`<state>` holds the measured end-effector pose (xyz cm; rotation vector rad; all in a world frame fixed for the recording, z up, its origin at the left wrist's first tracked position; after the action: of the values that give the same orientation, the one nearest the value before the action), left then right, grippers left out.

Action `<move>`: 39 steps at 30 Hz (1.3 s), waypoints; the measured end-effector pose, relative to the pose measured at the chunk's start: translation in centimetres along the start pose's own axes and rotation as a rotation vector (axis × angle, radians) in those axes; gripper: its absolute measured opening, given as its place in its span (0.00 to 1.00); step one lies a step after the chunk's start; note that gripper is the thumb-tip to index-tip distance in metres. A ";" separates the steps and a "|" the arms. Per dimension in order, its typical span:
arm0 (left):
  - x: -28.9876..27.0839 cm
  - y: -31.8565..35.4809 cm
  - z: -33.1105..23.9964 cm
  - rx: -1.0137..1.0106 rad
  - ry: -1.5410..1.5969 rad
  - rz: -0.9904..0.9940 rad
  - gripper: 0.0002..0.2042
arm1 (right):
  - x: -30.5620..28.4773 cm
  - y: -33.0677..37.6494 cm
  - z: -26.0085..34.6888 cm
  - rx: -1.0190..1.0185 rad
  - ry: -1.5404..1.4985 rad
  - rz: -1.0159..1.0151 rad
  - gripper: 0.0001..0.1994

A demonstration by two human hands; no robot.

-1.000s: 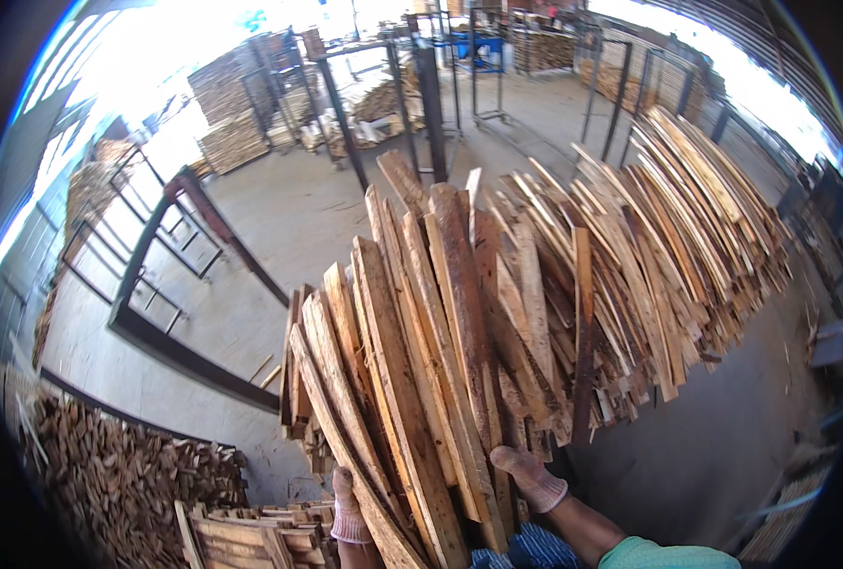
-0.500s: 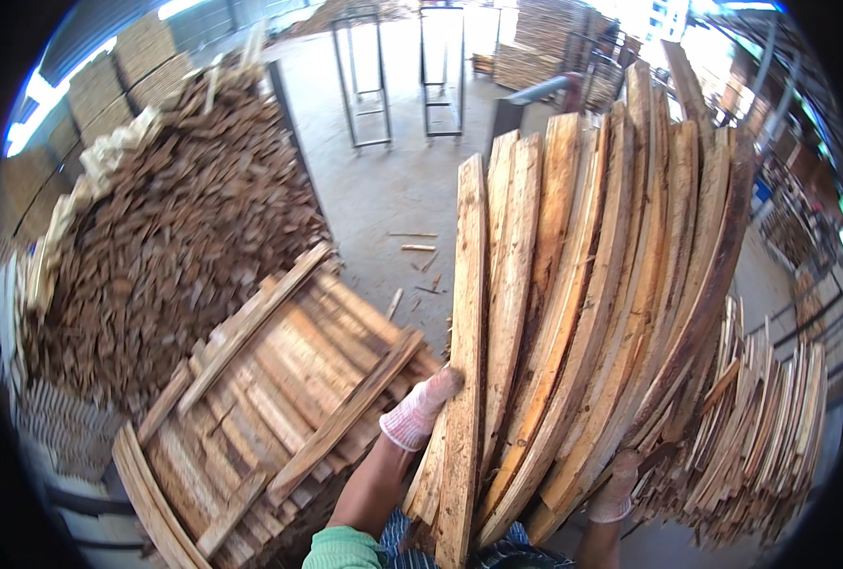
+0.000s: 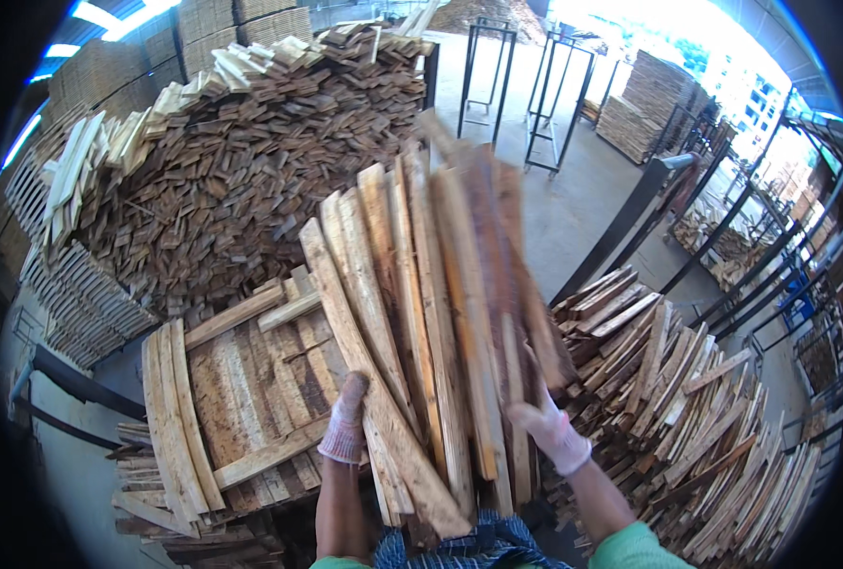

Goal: The person picks up several wood slats at a time from a large pile and places them onto a smaller organized stack.

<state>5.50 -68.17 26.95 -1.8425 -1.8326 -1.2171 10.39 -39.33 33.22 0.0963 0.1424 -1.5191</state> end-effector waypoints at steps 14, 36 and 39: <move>-0.1 -4.1 -3.8 -0.007 -1.141 -0.624 0.66 | 5.5 -13.7 2.3 0.199 1.416 0.708 0.39; -3.6 -4.5 -4.7 0.249 -0.913 -0.560 0.47 | 2.2 -25.2 -1.4 0.303 0.482 0.459 0.23; -8.4 -5.8 -3.9 0.273 -0.947 -0.548 0.34 | 1.0 -17.9 1.9 0.380 0.292 0.316 0.21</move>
<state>0.00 -75.78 21.27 -1.9635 -2.9398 -0.0825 -7.33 -41.54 35.36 0.6182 0.0648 -1.1935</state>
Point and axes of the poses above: each hand's wrist, its own y-axis away from the middle knuckle, its own x-axis out of the palm, z = x × y, the point moved 6 cm from there along -y, towards the middle knuckle, and after that the axes turned 7 degrees about y, right-handed, at the moved point
